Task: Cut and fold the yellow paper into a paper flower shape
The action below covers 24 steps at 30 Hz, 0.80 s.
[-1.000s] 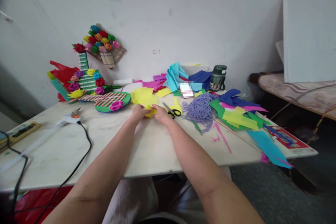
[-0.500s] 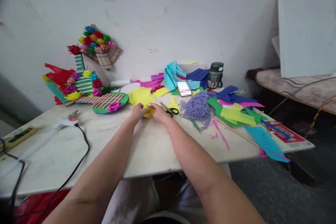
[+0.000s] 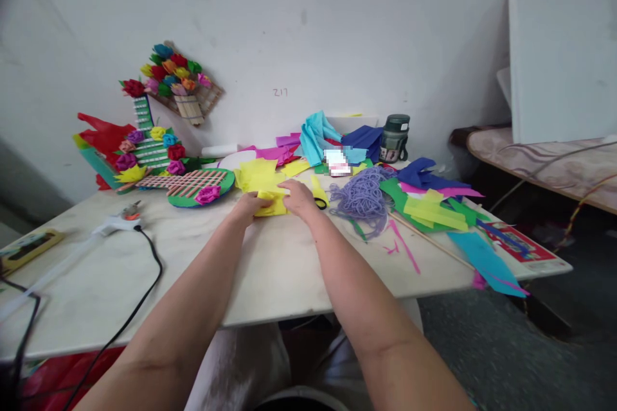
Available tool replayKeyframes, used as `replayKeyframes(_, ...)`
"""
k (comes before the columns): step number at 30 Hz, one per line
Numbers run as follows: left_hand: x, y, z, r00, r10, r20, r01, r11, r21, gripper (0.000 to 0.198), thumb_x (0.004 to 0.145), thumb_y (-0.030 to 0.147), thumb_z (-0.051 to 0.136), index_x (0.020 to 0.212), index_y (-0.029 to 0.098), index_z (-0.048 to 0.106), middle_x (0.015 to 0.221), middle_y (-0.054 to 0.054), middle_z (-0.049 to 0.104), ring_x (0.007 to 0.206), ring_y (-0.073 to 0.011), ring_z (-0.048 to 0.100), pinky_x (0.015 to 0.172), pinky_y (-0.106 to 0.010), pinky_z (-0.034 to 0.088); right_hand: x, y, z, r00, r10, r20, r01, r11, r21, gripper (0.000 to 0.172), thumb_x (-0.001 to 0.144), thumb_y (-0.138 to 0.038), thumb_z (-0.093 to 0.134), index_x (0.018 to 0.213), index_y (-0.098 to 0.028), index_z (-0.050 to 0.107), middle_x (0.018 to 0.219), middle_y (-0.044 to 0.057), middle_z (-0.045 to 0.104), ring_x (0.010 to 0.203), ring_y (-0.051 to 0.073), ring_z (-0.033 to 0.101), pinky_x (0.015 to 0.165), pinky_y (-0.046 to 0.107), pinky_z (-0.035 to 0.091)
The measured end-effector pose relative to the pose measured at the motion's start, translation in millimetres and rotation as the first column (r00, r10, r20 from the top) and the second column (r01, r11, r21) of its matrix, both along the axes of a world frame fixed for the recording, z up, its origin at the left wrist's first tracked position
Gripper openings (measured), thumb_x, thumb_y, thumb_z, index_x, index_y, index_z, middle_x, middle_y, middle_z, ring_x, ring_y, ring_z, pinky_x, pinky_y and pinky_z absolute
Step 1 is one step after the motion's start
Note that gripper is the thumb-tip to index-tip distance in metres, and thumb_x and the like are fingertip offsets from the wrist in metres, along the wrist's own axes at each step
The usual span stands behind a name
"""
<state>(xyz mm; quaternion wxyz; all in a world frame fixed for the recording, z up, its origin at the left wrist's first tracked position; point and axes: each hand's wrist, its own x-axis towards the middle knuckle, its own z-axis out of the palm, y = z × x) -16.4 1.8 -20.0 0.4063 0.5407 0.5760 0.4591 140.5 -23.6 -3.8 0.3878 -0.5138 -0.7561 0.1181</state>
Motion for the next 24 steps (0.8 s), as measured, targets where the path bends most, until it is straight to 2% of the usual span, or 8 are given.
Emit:
replayKeyframes(3,-1,-2,0.9,0.998,-0.026,0.059,0.027,0.999,-0.03,0.03,0.045,0.02,0.071,0.073,0.013,0.063,0.064,-0.005,0.064,0.07,-0.0202,0.061,0.065,-0.029,0.045,15,-10,20.1,0.933,-0.294,0.206,0.302,0.953,-0.008,0.031,0.072,-0.013,0.046,0.098,-0.02,0.062,0.104,0.008,0.06,0.098,0.022,0.054,0.084,0.035,0.041)
replayKeyframes(4,-1,-3,1.4,0.996,-0.029,0.079,0.031,0.999,-0.033,0.032,0.045,0.02,0.071,0.075,0.013,0.063,0.065,-0.005,0.064,0.07,-0.0203,0.061,0.066,-0.03,0.045,19,-12,25.2,0.895,-0.341,0.286,0.37,0.928,-0.053,0.03,0.071,-0.015,0.049,0.098,-0.019,0.062,0.101,0.01,0.061,0.097,0.025,0.055,0.081,0.036,0.042)
replayKeyframes(6,-2,-4,2.4,0.993,-0.036,0.116,0.04,0.999,-0.033,0.033,0.045,0.021,0.071,0.076,0.012,0.062,0.066,-0.005,0.065,0.072,-0.0203,0.061,0.067,-0.03,0.046,24,-16,31.9,0.839,-0.349,0.418,0.441,0.886,-0.144,0.033,0.068,-0.017,0.052,0.099,-0.018,0.062,0.101,0.013,0.061,0.094,0.028,0.056,0.077,0.037,0.043)
replayKeyframes(9,-2,-6,4.2,0.982,-0.057,0.179,0.065,0.997,-0.041,0.033,0.044,0.021,0.072,0.073,0.012,0.061,0.068,-0.006,0.065,0.072,-0.0207,0.061,0.068,-0.031,0.046,25,-19,33.9,0.804,-0.257,0.537,0.436,0.868,-0.237,0.034,0.066,-0.02,0.055,0.098,-0.015,0.063,0.1,0.015,0.061,0.093,0.029,0.057,0.074,0.037,0.043)
replayKeyframes(12,-1,-8,5.8,0.968,-0.075,0.239,0.093,0.994,-0.064,0.029,0.042,0.02,0.072,0.067,0.012,0.06,0.065,-0.006,0.065,0.071,-0.0219,0.062,0.069,-0.032,0.046,21,-20,30.5,0.78,-0.207,0.59,0.417,0.875,-0.245,0.033,0.065,-0.02,0.055,0.097,-0.013,0.063,0.099,0.017,0.061,0.091,0.029,0.058,0.072,0.036,0.044)
replayKeyframes(18,-1,-10,7.3,0.961,-0.105,0.254,0.123,0.991,-0.059,0.026,0.043,0.019,0.071,0.065,0.012,0.06,0.062,-0.006,0.065,0.071,-0.0226,0.062,0.07,-0.033,0.047,17,-20,26.7,0.749,-0.211,0.628,0.412,0.891,-0.192,0.034,0.065,-0.018,0.055,0.098,-0.014,0.062,0.098,0.017,0.062,0.089,0.027,0.059,0.069,0.034,0.045)
replayKeyframes(24,-3,-12,7.2,0.935,-0.186,0.301,0.19,0.982,0.017,0.033,0.048,0.019,0.068,0.079,0.012,0.06,0.074,-0.005,0.066,0.074,-0.0203,0.062,0.071,-0.032,0.047,21,-22,30.7,0.774,-0.294,0.561,0.45,0.878,-0.16,0.03,0.067,-0.018,0.054,0.096,-0.016,0.062,0.095,0.016,0.063,0.09,0.028,0.058,0.072,0.036,0.044)
